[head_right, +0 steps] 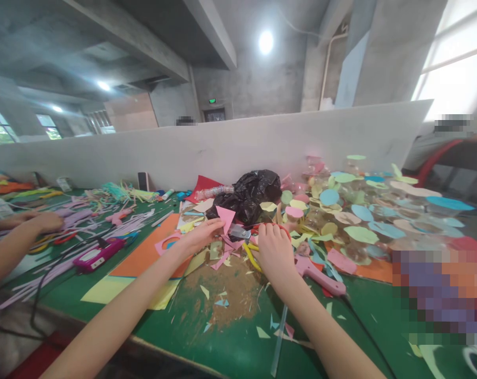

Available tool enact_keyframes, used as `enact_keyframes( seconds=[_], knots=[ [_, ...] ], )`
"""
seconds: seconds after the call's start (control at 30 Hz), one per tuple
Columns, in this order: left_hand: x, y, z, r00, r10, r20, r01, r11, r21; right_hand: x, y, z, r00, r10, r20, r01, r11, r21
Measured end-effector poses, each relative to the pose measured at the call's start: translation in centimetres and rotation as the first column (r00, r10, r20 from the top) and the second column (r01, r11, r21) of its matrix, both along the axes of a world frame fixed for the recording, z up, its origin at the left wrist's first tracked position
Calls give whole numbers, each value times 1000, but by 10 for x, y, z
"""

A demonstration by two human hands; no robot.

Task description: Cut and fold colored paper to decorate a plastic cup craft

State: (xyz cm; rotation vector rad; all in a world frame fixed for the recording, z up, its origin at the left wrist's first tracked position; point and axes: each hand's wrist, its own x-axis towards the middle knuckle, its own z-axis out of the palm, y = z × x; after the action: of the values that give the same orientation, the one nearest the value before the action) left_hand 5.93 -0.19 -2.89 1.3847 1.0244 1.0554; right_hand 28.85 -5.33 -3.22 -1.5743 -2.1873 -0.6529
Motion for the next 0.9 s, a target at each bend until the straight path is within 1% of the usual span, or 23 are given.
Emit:
enact_keyframes(
  seconds=[0.17,0.47,0.57,0.77,0.9],
  knots=[
    [1,2,-2,1000,6,-10,-6,1000,19,-1,-1,2,1000,0,15,1,1000,-14],
    [2,6,-4,993,107,-44,-104,992,68,-1,0,2,999,8,31,-8,1000,-8],
    [-1,6,-2,991,102,-85,-96,993,65,-1,0,2,999,15,30,-14,1000,-20],
    [-10,4,7,988,52,-146,-46,998,47,-2,-2,4,1000,24,11,-23,997,-67],
    [-12,6,7,986,45,-161,-40,999,33,-4,-4,6,1000,27,10,-26,996,-85]
  ],
)
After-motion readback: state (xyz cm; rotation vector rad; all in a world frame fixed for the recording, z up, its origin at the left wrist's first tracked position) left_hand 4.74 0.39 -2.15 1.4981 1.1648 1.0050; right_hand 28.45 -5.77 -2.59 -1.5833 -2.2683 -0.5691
